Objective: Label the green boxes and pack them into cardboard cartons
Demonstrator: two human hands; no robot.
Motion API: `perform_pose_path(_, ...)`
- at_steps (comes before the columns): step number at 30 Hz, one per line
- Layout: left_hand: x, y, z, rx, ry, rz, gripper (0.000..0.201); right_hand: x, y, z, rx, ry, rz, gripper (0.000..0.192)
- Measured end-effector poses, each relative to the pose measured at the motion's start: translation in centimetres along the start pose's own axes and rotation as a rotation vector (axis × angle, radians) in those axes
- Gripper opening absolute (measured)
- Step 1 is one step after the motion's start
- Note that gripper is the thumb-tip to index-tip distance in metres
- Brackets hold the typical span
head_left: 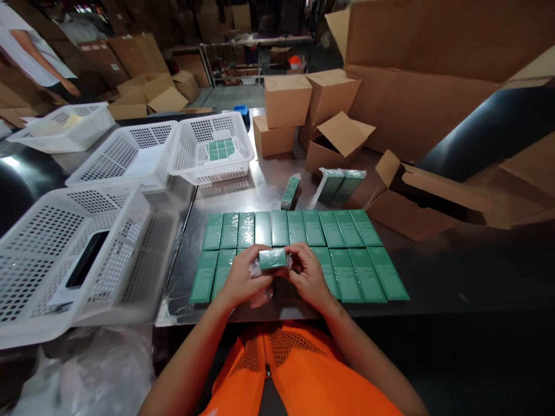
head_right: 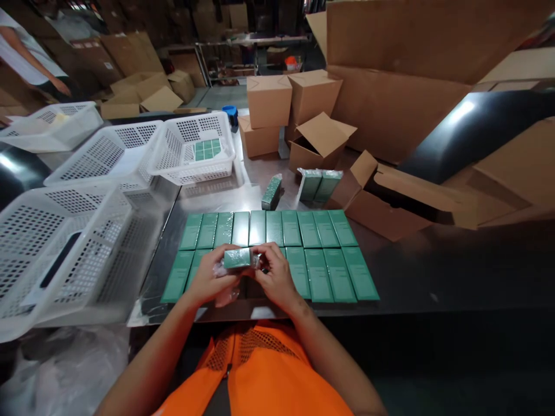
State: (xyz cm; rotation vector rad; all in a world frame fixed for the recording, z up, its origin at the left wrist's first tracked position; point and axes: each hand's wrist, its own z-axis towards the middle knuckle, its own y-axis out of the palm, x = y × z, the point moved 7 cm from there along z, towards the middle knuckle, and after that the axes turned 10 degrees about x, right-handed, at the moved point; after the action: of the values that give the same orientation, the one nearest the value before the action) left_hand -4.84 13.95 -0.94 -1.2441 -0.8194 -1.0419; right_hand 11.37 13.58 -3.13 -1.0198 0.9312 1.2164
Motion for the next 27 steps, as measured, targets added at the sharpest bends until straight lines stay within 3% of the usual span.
perform_pose_path(21,-0.86,0.38,0.22,-0.015,-0.069,0.003,0.035,0.56,0.2,-0.11,-0.017,0.02,-0.067,0.025)
perform_pose_path(27,-0.65,0.42,0.29,0.0,-0.029,-0.004,0.032,0.5,0.18,-0.06,-0.022,0.024,-0.073,0.024)
